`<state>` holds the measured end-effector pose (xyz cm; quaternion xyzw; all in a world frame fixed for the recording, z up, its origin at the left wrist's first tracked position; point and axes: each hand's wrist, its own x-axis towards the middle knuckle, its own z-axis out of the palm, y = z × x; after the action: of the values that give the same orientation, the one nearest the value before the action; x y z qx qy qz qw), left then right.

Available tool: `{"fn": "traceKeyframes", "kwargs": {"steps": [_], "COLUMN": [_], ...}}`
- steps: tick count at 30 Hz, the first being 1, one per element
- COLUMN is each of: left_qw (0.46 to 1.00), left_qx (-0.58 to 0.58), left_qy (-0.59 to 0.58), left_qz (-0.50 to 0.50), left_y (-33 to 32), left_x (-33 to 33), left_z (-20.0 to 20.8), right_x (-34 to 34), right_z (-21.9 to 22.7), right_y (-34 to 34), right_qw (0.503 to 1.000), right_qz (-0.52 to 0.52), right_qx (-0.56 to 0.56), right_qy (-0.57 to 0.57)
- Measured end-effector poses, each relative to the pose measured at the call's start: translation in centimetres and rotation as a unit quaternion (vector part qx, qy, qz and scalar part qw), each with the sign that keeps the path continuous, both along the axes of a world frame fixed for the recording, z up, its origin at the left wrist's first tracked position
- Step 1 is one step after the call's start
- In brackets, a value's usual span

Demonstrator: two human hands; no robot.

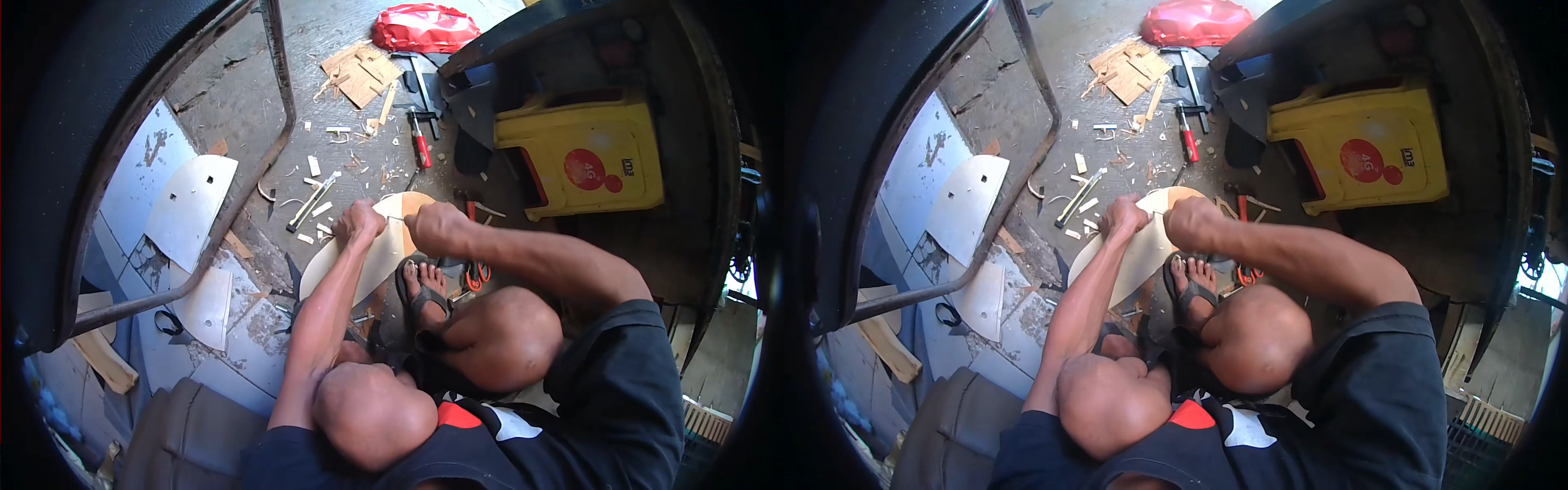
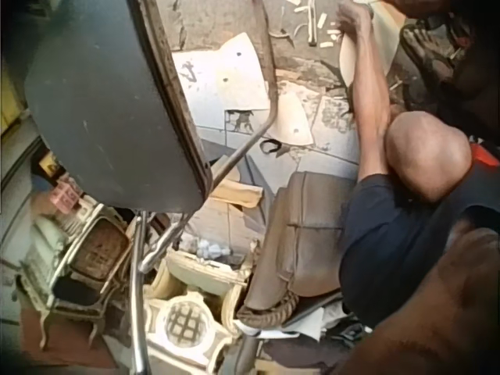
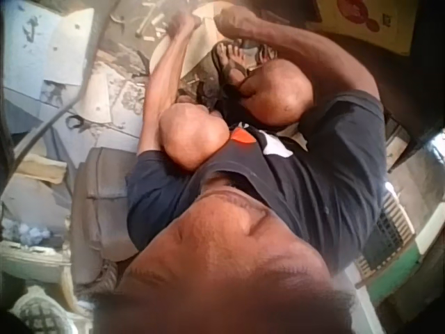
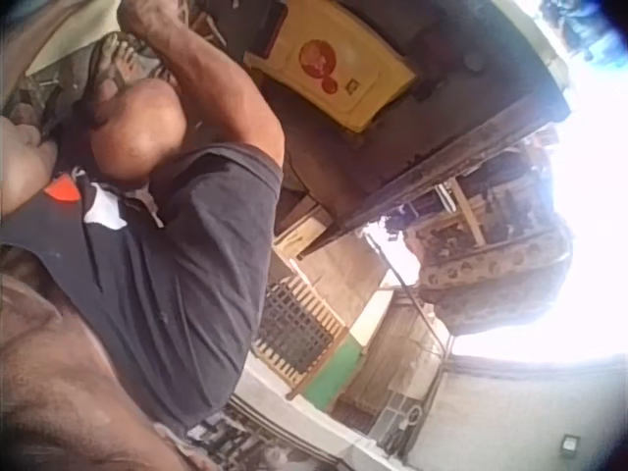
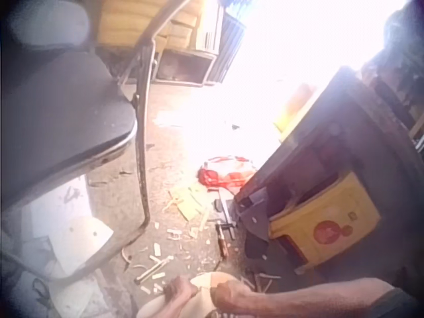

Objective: The person hammers a metal frame of a folding chair, uses a screwdriver to tighten components, and cuts a piece of plywood using shears.

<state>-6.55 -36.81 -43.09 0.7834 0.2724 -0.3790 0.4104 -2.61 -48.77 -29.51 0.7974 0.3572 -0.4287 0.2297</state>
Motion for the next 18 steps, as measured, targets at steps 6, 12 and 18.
{"fn": "traceKeyframes", "kwargs": {"steps": [6,12,18], "left_qw": [0.998,0.998,0.952], "left_qx": [0.035,0.047,0.116], "left_qy": [-0.04,-0.048,-0.283], "left_qz": [0.038,0.008,-0.027], "left_y": [1.2,0.4,-1.9], "left_x": [-1.3,-1.0,-4.7], "left_z": [-0.6,0.1,-5.5], "right_x": [-2.0,-2.6,0.5], "right_z": [8.7,3.6,-8.2], "right_y": [-0.8,-10.8,6.5], "right_qw": [0.988,0.972,0.886], "right_qz": [-0.119,-0.147,-0.232], "right_qx": [0.07,0.08,0.398], "right_qy": [-0.075,-0.167,0.059]}}
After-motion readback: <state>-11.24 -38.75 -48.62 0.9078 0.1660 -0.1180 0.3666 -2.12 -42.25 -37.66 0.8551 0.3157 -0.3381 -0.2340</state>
